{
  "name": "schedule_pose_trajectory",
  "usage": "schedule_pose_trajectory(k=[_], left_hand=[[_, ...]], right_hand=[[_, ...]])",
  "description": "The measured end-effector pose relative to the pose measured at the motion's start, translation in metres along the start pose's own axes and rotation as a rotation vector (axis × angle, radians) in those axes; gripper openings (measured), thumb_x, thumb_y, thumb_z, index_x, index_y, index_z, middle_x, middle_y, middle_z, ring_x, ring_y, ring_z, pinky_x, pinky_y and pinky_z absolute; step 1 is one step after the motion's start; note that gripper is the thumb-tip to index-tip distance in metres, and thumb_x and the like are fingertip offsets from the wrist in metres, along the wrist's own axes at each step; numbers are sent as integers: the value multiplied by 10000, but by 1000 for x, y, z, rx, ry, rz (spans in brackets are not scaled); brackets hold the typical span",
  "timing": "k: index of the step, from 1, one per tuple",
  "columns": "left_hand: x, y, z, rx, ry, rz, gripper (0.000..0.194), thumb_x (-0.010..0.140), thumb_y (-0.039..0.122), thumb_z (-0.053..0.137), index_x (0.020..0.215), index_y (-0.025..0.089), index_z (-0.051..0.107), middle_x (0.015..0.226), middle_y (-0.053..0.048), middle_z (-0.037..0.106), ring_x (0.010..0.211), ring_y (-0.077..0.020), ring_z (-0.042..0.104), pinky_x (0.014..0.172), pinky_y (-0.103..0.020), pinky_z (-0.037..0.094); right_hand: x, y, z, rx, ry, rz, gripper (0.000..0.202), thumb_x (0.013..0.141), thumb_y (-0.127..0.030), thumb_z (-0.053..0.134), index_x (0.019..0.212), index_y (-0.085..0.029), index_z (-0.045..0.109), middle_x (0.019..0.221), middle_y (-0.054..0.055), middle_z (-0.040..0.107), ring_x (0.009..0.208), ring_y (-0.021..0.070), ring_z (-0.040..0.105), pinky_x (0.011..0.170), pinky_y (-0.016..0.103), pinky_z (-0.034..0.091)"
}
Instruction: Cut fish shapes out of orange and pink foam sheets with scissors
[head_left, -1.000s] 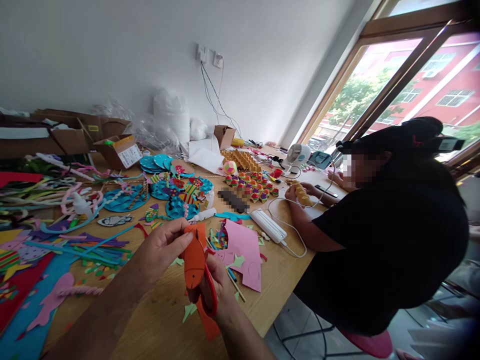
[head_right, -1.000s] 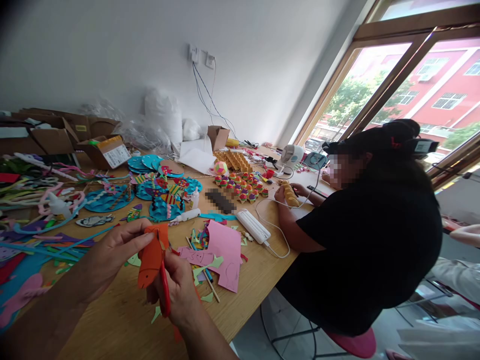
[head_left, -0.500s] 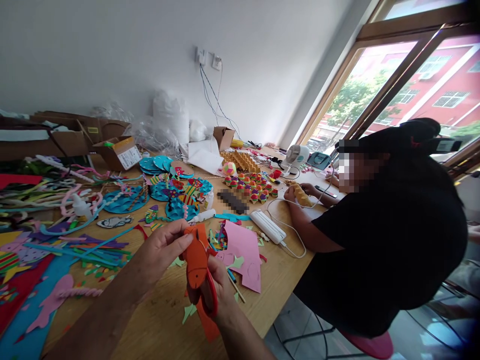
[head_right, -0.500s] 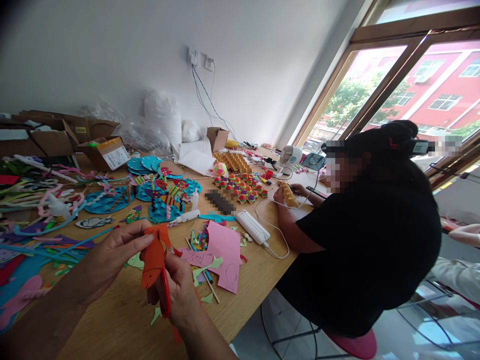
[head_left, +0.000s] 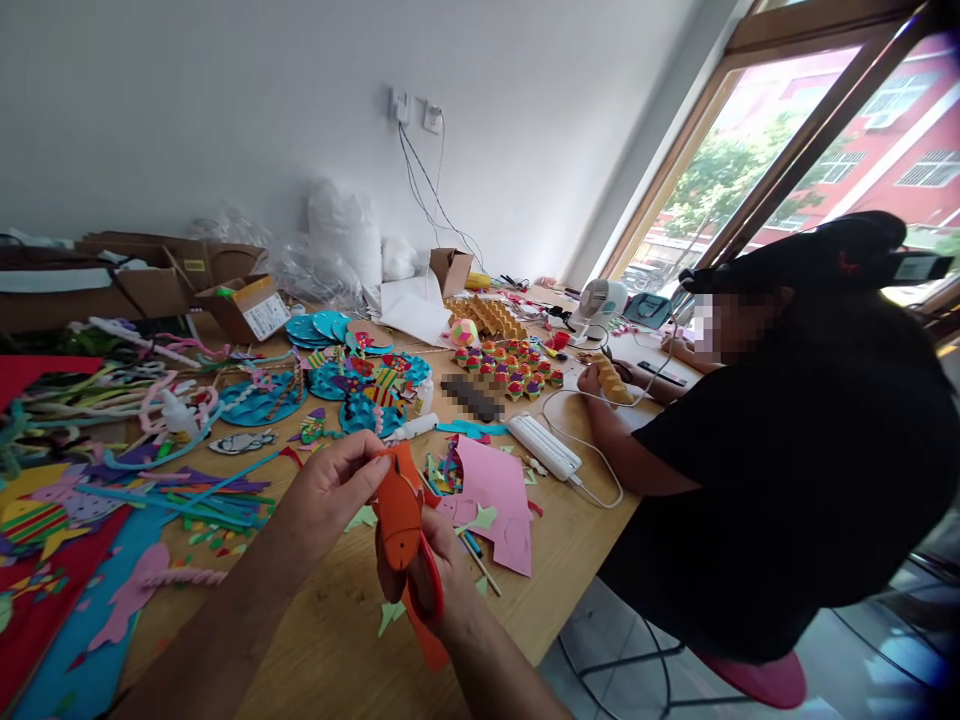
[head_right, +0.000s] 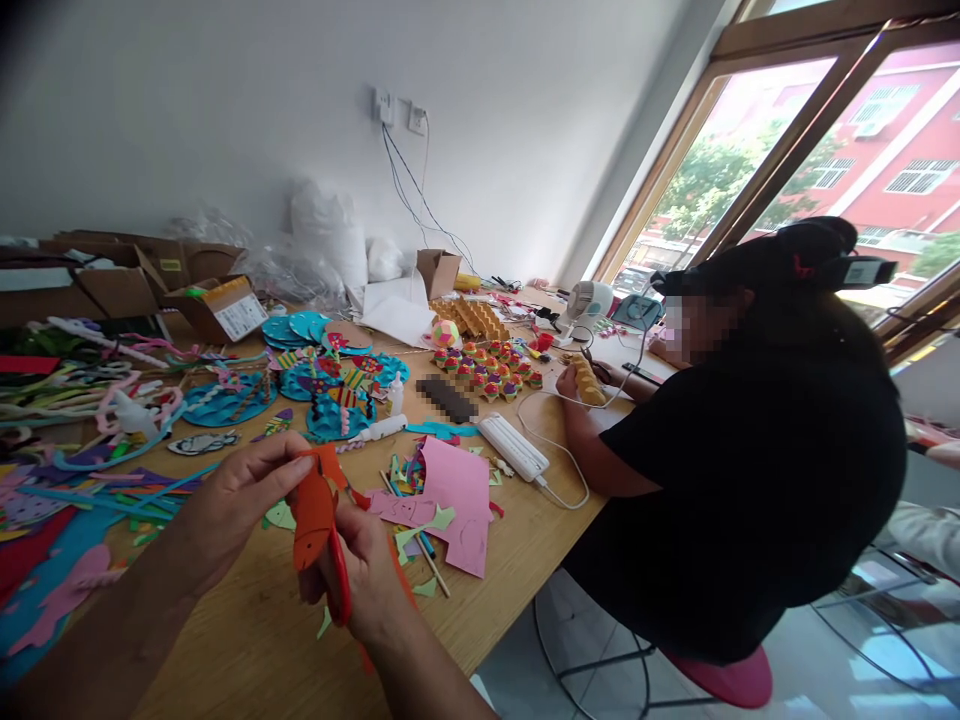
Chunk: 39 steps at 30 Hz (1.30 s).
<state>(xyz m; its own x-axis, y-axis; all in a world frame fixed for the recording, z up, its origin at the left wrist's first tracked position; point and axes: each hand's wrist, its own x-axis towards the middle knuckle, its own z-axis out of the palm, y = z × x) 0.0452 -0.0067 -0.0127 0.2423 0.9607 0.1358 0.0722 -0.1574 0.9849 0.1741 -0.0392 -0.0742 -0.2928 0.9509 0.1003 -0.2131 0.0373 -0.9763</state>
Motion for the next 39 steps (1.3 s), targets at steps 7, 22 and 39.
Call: schedule_pose_trajectory(k=[7,22,39], left_hand=[[-1,-5,2,-15,-18,-6,212,820,362,537,678,208,569,622,42,522,603,-138,466,583,-240,400],[0,-5,6,-62,-23,29,212,821,324,528,643,211,545,597,59,461,585,-121,422,567,-222,385],[1,-8,7,-48,-34,44,195,824,309,516,672,201,572,611,58,499,592,-114,442,572,-212,392]], right_hand=[[0,5,-1,21,23,-24,553,810,-686,495,782,-157,655,429,-36,460,377,102,400,401,215,351],[-2,8,1,100,41,-35,519,775,-694,534,812,-193,663,429,-34,441,373,114,358,377,235,302],[-2,4,-3,37,42,-71,510,782,-672,517,711,-180,631,408,-51,413,372,103,387,362,210,300]])
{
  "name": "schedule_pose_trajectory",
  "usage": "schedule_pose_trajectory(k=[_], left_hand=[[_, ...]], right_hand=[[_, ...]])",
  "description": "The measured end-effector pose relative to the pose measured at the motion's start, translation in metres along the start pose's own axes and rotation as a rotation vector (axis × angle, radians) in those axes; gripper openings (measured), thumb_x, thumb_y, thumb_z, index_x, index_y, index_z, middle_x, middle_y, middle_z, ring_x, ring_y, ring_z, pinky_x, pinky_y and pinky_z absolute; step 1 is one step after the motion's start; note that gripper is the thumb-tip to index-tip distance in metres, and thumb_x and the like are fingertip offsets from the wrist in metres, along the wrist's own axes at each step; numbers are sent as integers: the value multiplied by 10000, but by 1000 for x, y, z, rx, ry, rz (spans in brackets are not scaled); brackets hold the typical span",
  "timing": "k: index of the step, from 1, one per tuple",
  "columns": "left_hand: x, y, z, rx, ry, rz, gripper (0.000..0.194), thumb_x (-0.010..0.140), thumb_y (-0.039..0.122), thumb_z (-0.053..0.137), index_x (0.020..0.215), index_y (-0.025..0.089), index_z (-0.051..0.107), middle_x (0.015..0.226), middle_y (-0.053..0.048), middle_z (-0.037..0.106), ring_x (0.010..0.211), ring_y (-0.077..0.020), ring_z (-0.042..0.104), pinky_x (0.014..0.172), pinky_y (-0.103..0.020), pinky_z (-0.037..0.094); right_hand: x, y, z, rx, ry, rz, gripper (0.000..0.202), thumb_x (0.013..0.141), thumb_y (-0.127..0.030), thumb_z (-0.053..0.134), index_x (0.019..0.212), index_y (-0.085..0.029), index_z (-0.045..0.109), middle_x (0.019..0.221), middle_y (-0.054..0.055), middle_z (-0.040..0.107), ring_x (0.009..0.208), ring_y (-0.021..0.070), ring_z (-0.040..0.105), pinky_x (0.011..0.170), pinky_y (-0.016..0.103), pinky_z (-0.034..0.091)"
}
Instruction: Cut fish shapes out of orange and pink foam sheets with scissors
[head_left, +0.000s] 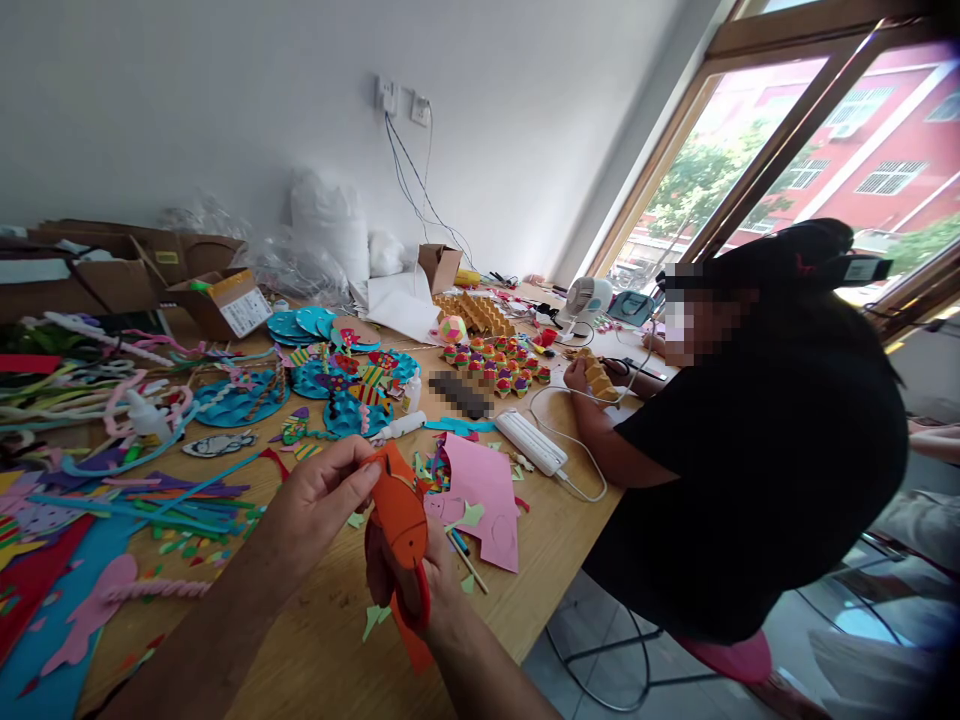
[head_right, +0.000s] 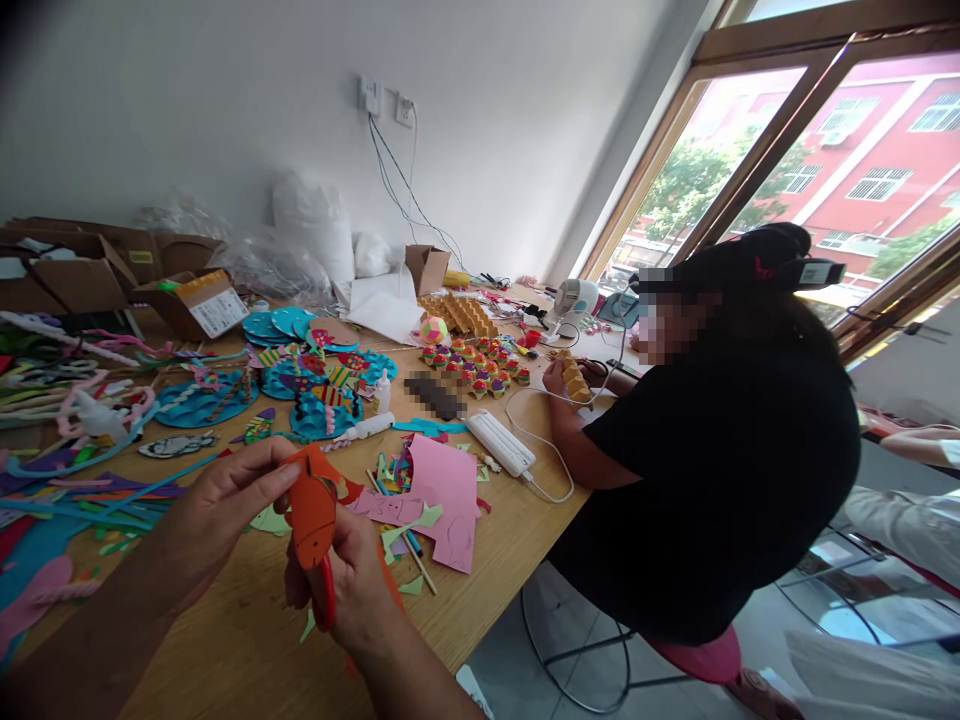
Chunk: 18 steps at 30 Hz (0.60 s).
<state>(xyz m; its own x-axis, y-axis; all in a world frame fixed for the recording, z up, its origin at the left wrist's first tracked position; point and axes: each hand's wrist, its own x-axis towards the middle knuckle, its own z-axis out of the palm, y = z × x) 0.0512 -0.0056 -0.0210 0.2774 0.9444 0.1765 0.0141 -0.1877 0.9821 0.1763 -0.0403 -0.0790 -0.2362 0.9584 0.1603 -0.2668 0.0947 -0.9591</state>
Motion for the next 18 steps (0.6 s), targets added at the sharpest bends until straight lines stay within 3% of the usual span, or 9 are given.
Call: schedule_pose_trajectory(k=[12,18], left_hand=[[-1,0,-5,39,-60,-13,217,855,343,478,708,203,555,646,53,513,627,-125,456,603,-226,398],[0,-3,-8,5,-107,-19,220,867,348,490,707,212,555,652,59,499,632,-120,442,604,-218,382]], right_hand=[[1,-9,1,-36,18,47,455,737,-611,539,565,-191,512,384,-50,399,359,92,398,349,193,333],[0,-3,-3,-9,-2,39,530,725,-690,554,558,-193,475,385,-47,424,339,72,382,351,184,337]])
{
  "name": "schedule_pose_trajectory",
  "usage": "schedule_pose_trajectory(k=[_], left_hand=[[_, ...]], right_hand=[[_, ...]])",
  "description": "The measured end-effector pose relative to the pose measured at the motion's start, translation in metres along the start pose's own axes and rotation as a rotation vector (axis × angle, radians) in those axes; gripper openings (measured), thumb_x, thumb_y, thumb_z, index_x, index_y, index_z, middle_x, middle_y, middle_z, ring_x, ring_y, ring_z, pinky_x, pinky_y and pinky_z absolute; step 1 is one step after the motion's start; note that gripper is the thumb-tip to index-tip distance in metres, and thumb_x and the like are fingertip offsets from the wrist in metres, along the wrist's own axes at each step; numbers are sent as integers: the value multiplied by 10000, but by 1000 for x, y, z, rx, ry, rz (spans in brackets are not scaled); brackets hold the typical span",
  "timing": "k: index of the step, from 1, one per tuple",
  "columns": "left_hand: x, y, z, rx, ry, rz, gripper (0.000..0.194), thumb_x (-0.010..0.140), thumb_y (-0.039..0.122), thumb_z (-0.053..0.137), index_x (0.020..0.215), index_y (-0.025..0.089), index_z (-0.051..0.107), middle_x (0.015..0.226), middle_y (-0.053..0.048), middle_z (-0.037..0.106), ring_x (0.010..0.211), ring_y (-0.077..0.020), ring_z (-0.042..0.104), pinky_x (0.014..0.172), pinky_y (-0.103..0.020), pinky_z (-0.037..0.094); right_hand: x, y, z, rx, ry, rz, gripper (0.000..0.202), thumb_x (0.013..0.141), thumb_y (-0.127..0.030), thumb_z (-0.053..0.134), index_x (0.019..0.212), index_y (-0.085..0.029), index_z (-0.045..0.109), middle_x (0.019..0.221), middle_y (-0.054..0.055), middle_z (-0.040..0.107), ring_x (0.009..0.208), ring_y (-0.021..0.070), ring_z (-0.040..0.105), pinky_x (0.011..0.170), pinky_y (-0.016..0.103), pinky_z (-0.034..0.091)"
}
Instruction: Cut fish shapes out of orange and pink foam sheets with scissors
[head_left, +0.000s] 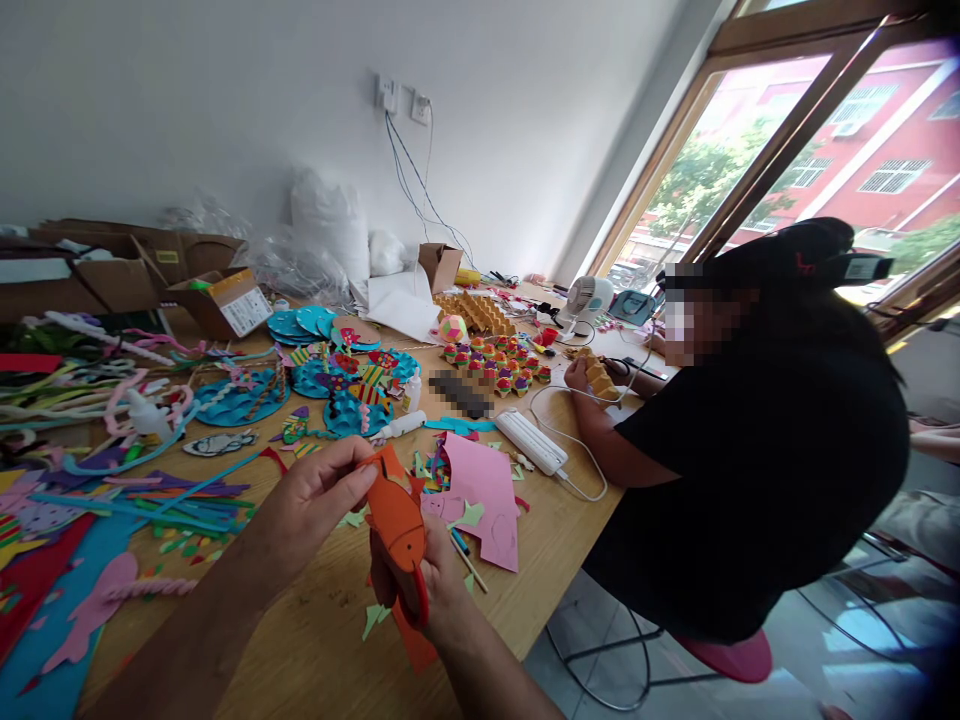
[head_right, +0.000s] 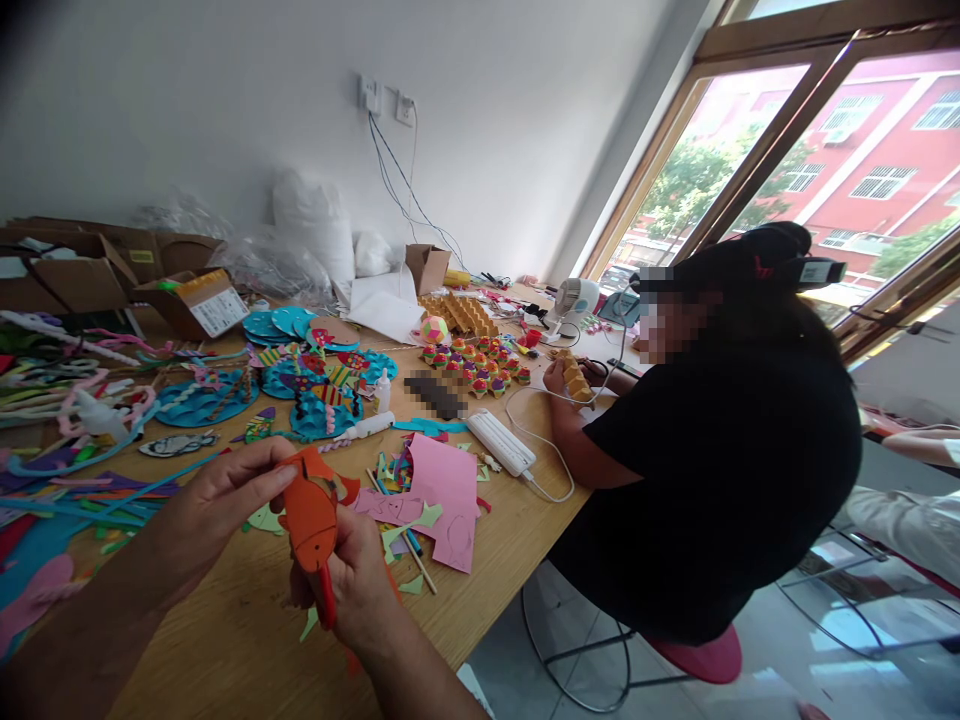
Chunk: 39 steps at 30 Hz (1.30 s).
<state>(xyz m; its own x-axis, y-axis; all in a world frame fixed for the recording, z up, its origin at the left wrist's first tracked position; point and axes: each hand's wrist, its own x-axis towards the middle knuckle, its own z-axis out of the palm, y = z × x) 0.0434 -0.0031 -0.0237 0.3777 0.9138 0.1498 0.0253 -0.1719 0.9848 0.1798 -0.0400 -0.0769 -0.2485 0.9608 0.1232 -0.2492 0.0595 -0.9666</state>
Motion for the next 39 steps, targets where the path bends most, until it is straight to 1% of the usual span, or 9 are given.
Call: schedule_pose_trajectory(k=[2,5,10,16,19,23,30,35,39], left_hand=[[0,-1,-2,-6,-8,-13,224,862,355,498,695,214,546,648,60,484,634,-122,430,606,-221,374],[-1,0,-6,-17,-25,-38,214,850,360,512,695,216,545,650,58,481,642,-126,423,617,-227,372],[-1,2,-8,-22,-38,-47,198,838,365,521,711,218,562,677,45,512,671,-138,446,631,-233,388],[1,4,-8,-31,-40,-44,189,834,357,536,714,216,573,688,37,531,674,-143,470,631,-239,405],[0,7,-7,-67,-70,-52,182,841,330,533,704,219,580,678,42,543,668,-136,494,638,-232,421],[-1,11,-6,-104,-100,-42,185,842,293,534,681,222,588,652,48,567,662,-134,534,642,-228,434],[-1,8,-7,-141,-119,-39,189,858,280,535,689,222,597,670,52,607,664,-120,545,643,-212,428],[-1,9,-6,-143,-120,-39,195,862,278,534,685,220,590,665,57,589,655,-111,520,634,-202,418],[-2,9,-7,-123,-128,-47,200,859,286,534,676,215,576,658,56,570,652,-115,506,636,-207,414]], right_hand=[[-1,1,-1,7,-16,-12,530,751,-686,551,583,-187,489,400,-48,438,347,66,389,368,179,347],[-2,0,-2,-2,-25,-8,517,789,-668,544,665,-166,563,437,-49,460,357,57,397,377,166,347],[-4,-5,-1,-33,-6,30,594,744,-724,560,747,-135,645,454,-45,466,348,51,393,351,158,332],[-3,-5,-1,-52,-15,40,588,745,-716,572,758,-133,653,481,-29,495,374,70,435,358,169,363],[-3,-6,-1,-51,-14,21,581,755,-710,567,735,-135,648,503,-19,509,402,83,458,371,179,379],[-3,-8,0,-57,-14,35,588,755,-718,561,726,-136,644,507,-16,514,410,84,450,372,182,363],[-3,-6,1,-24,-18,27,586,740,-724,578,731,-141,638,467,-38,457,400,92,445,369,187,357],[-3,-7,1,-26,-24,32,596,725,-744,571,724,-151,621,451,-55,408,401,98,438,372,193,362],[-3,-7,0,-38,-13,38,613,713,-764,562,709,-154,612,444,-55,408,407,96,433,379,191,360]])
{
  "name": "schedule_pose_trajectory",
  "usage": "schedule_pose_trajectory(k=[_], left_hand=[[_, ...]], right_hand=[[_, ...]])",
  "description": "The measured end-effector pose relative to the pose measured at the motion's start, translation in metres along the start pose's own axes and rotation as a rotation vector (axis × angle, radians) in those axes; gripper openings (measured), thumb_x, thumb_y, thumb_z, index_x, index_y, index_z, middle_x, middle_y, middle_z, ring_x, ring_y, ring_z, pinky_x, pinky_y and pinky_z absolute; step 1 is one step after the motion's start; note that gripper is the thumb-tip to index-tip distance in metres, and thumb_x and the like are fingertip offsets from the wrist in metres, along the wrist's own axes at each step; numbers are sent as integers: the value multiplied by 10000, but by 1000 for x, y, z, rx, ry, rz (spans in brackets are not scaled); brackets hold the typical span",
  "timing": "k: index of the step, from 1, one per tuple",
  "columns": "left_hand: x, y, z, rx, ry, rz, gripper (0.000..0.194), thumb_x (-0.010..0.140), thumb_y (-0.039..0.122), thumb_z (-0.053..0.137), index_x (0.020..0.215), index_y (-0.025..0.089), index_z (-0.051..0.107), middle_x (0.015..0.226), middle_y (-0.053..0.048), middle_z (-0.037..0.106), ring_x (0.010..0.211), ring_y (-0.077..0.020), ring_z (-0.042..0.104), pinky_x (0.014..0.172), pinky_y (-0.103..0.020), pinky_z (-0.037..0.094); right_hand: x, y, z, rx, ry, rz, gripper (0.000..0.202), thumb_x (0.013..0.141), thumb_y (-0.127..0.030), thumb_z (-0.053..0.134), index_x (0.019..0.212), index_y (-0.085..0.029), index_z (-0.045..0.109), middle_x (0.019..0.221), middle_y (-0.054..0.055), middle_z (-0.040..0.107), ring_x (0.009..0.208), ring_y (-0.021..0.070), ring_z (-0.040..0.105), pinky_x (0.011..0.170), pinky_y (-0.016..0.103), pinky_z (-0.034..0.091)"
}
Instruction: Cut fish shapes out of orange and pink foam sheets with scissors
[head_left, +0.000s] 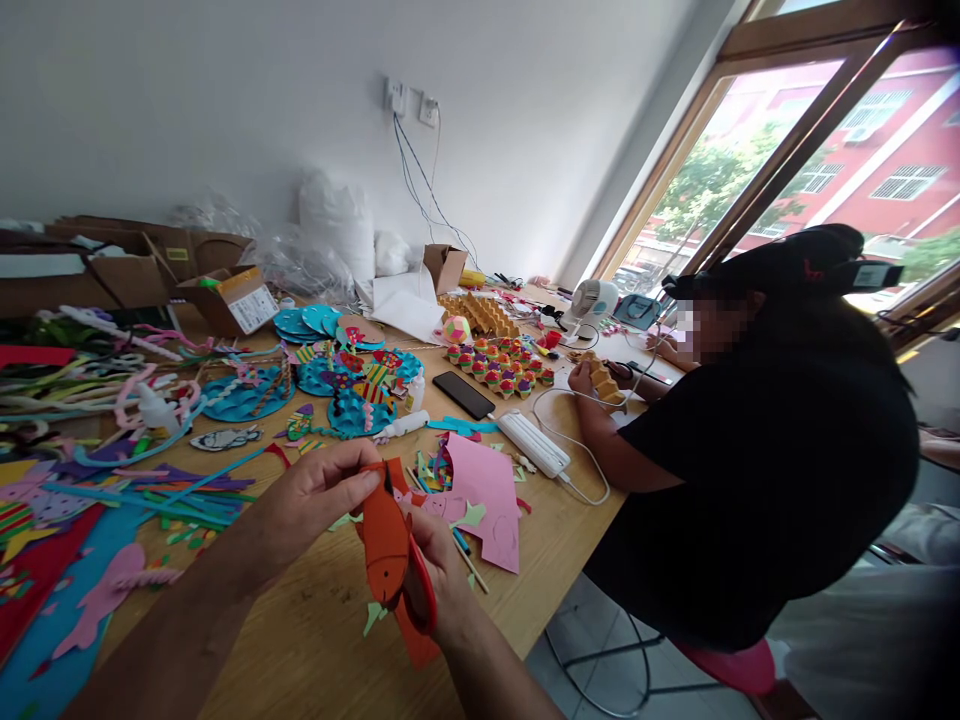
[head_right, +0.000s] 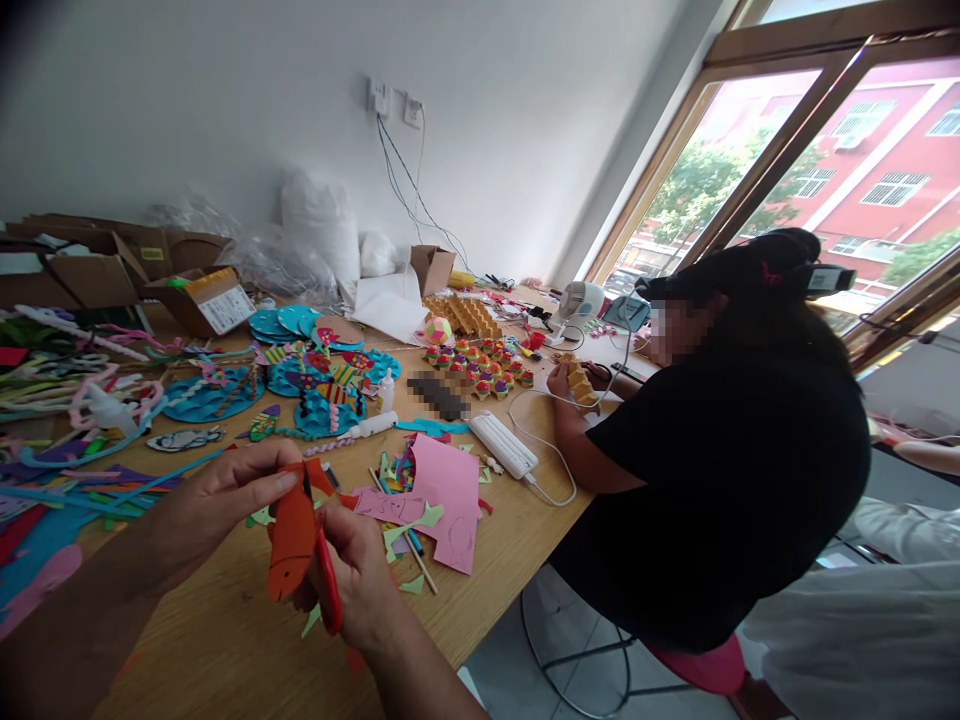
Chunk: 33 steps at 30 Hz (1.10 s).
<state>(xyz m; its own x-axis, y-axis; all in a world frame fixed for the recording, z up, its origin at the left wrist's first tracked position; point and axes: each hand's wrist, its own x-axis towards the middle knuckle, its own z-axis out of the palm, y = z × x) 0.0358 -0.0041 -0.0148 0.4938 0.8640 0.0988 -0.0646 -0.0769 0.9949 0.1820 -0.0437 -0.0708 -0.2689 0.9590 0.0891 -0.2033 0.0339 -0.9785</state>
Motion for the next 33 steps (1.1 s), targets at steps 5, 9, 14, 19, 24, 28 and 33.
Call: schedule_pose_trajectory(k=[5,9,14,19,24,28,33], left_hand=[[1,0,-2,70,18,-6,215,844,314,534,656,212,551,638,52,520,634,-126,462,616,-221,403],[1,2,-3,111,10,-12,205,825,314,534,647,213,549,618,49,502,605,-129,447,582,-225,402],[-1,1,-10,201,-16,-27,223,828,331,531,641,213,559,631,41,508,614,-136,464,573,-219,415],[-4,1,-19,318,-33,-44,199,820,323,538,668,211,600,661,26,536,635,-150,499,573,-220,426],[-4,6,-22,375,-71,-72,178,774,302,539,632,206,585,626,30,520,617,-150,488,544,-213,402],[-3,8,-24,378,-121,-100,182,766,308,533,621,204,569,595,39,494,579,-137,448,513,-208,366],[-3,11,-24,387,-129,-94,192,768,305,538,608,201,562,580,47,469,556,-125,411,495,-200,330]], right_hand=[[0,5,-3,-1,-34,-19,585,765,-726,545,689,-149,599,470,-25,492,388,87,450,360,174,337],[-1,6,-3,-10,-37,0,584,768,-717,550,680,-142,600,465,-32,493,368,65,420,348,156,320],[-3,1,-4,-27,-80,45,586,735,-744,551,629,-171,492,444,-50,465,354,56,401,341,151,310],[-5,-4,-7,-133,-110,11,536,783,-699,526,614,-204,410,431,-66,429,361,58,377,358,158,313],[-7,-3,-14,-289,-119,-12,430,854,-518,558,601,-206,403,447,-62,431,384,67,384,376,171,278],[-8,0,-18,-371,-115,-30,418,857,-486,572,596,-204,406,484,-62,396,425,72,359,393,180,262],[-9,-2,-19,-375,-135,2,382,869,-445,570,614,-197,429,505,-60,412,432,71,370,403,184,257]])
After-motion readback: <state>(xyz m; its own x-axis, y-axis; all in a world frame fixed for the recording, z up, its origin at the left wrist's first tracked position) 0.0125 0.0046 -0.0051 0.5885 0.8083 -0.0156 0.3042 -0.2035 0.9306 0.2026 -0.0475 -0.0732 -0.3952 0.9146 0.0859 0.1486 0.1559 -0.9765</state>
